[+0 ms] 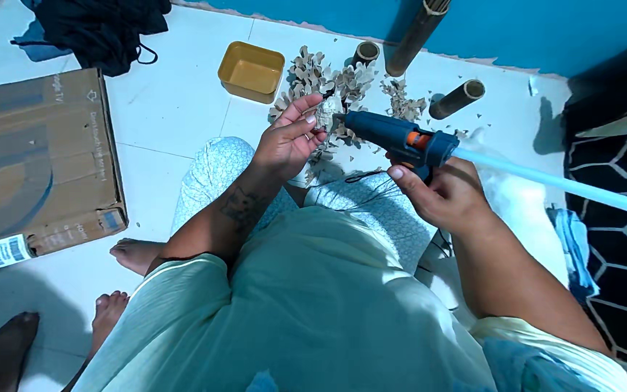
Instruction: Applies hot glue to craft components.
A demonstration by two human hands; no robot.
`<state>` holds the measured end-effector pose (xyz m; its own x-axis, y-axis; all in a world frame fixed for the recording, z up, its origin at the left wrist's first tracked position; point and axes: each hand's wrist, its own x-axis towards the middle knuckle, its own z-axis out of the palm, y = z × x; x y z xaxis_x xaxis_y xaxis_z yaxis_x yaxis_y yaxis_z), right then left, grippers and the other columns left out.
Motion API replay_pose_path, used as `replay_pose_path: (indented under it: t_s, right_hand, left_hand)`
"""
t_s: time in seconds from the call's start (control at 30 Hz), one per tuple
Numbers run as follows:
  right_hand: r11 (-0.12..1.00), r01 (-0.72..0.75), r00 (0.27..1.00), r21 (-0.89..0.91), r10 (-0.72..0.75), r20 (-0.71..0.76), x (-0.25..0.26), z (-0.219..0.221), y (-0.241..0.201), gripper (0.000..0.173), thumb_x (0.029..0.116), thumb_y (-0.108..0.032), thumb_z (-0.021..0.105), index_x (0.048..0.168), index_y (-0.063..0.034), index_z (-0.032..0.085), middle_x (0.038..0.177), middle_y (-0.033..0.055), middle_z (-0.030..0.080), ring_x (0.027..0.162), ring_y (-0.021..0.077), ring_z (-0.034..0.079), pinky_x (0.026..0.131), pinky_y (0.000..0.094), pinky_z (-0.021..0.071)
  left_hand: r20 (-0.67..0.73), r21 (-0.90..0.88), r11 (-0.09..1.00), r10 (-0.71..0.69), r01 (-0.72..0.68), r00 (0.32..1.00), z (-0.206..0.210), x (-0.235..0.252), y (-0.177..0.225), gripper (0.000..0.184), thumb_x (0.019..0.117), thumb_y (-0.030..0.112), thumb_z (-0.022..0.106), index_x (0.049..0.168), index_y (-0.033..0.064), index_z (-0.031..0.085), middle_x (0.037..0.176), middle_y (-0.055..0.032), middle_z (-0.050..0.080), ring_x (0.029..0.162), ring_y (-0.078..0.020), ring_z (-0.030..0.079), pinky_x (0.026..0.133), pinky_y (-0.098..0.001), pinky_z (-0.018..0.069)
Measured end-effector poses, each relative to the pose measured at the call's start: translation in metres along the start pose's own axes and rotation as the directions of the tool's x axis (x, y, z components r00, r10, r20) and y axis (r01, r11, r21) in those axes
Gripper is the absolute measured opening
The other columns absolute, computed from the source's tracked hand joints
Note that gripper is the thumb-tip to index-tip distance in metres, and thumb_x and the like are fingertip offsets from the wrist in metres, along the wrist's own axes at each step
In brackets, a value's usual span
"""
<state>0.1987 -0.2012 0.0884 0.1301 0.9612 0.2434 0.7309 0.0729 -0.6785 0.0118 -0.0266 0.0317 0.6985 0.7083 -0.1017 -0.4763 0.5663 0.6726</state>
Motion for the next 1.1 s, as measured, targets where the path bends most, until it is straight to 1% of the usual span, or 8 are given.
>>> replay_pose_path:
  t_s: [0.13, 0.3, 0.4, 0.53, 0.7, 0.8, 0.9, 1.1]
  right_hand:
    - [1.000, -0.008, 1.000, 0.002, 0.008, -0.013, -0.0002, 0.0006, -0.0003, 0.039, 0.1017, -0.040, 0.057, 0.114, -0.0040, 0.065, 0.090, -0.0024, 0.065, 0.074, -0.0059, 0.058, 0.068, 0.0150, 0.0510]
    - [1.000, 0.021, 1.000, -0.013, -0.021, -0.008, -0.0005, 0.0003, 0.0011, 0.039, 0.1026, -0.040, 0.055, 0.113, -0.0032, 0.065, 0.089, -0.0011, 0.065, 0.073, -0.0048, 0.057, 0.067, 0.0157, 0.0506]
    - [0.999, 0.038, 0.999, -0.018, -0.038, 0.005, -0.0005, 0.0004, 0.0023, 0.040, 0.1027, -0.039, 0.055, 0.114, -0.0022, 0.065, 0.092, 0.0008, 0.067, 0.079, -0.0043, 0.060, 0.073, 0.0163, 0.0527]
    - [1.000, 0.018, 0.999, 0.013, -0.017, -0.027, 0.0027, -0.0009, 0.0023, 0.037, 0.1030, -0.039, 0.055, 0.109, -0.0042, 0.065, 0.083, -0.0031, 0.061, 0.067, -0.0033, 0.055, 0.062, 0.0174, 0.0494]
    - [1.000, 0.012, 1.000, 0.026, -0.012, -0.009, 0.0019, -0.0009, 0.0006, 0.037, 0.1028, -0.041, 0.055, 0.108, -0.0058, 0.065, 0.081, -0.0056, 0.061, 0.065, -0.0056, 0.053, 0.060, 0.0151, 0.0481]
    - [1.000, 0.012, 1.000, 0.010, -0.012, -0.013, 0.0010, 0.0005, 0.0002, 0.039, 0.1027, -0.041, 0.055, 0.111, -0.0047, 0.065, 0.084, -0.0033, 0.063, 0.069, -0.0046, 0.056, 0.064, 0.0165, 0.0501]
    - [1.000, 0.005, 1.000, 0.004, -0.005, -0.028, 0.0017, 0.0003, 0.0001, 0.037, 0.1026, -0.040, 0.055, 0.109, -0.0055, 0.065, 0.083, -0.0041, 0.062, 0.068, -0.0048, 0.055, 0.062, 0.0160, 0.0488]
    - [0.999, 0.034, 0.999, -0.018, -0.035, -0.012, 0.0006, 0.0018, -0.0024, 0.036, 0.1026, -0.037, 0.055, 0.110, -0.0034, 0.065, 0.088, -0.0015, 0.064, 0.073, -0.0062, 0.057, 0.067, 0.0135, 0.0500]
  left_hand:
    - [0.001, -0.027, 1.000, -0.012, 0.012, 1.000, -0.0001, -0.0002, -0.0024, 0.032, 0.1029, -0.001, 0.037, 0.125, 0.0106, 0.058, 0.107, -0.0038, 0.066, 0.089, -0.0125, 0.066, 0.085, -0.0301, 0.0572]
    - [-0.014, -0.053, 0.998, -0.016, 0.015, 1.000, -0.0011, 0.0001, -0.0039, 0.032, 0.1029, -0.002, 0.037, 0.123, 0.0102, 0.059, 0.104, -0.0047, 0.067, 0.089, -0.0131, 0.067, 0.085, -0.0304, 0.0577]
    - [-0.002, -0.040, 0.999, -0.003, 0.003, 1.000, -0.0010, 0.0002, -0.0046, 0.031, 0.1029, -0.001, 0.037, 0.123, 0.0113, 0.058, 0.103, -0.0027, 0.067, 0.088, -0.0122, 0.067, 0.085, -0.0301, 0.0570]
    - [0.026, -0.042, 0.999, 0.001, 0.000, 1.000, -0.0026, 0.0010, -0.0053, 0.032, 0.1025, -0.002, 0.037, 0.123, 0.0114, 0.058, 0.107, -0.0036, 0.067, 0.093, -0.0135, 0.067, 0.088, -0.0314, 0.0570]
    - [0.034, -0.053, 0.999, 0.011, -0.009, 0.999, -0.0031, 0.0010, -0.0049, 0.032, 0.1021, -0.002, 0.037, 0.121, 0.0109, 0.059, 0.103, -0.0034, 0.068, 0.091, -0.0131, 0.067, 0.086, -0.0310, 0.0574]
    - [0.016, -0.032, 0.999, 0.016, -0.016, 1.000, -0.0030, 0.0003, -0.0058, 0.031, 0.1016, -0.003, 0.040, 0.122, 0.0106, 0.059, 0.103, -0.0028, 0.067, 0.089, -0.0123, 0.067, 0.085, -0.0303, 0.0573]
    - [0.009, -0.020, 0.999, 0.029, -0.029, 1.000, -0.0020, 0.0000, -0.0056, 0.030, 0.1010, -0.003, 0.041, 0.121, 0.0102, 0.059, 0.102, -0.0032, 0.068, 0.088, -0.0121, 0.067, 0.085, -0.0298, 0.0571]
    - [-0.044, 0.022, 0.998, 0.065, -0.064, 0.997, 0.0023, -0.0020, -0.0044, 0.028, 0.1002, -0.004, 0.044, 0.119, 0.0093, 0.058, 0.101, -0.0019, 0.067, 0.087, -0.0110, 0.067, 0.083, -0.0283, 0.0572]
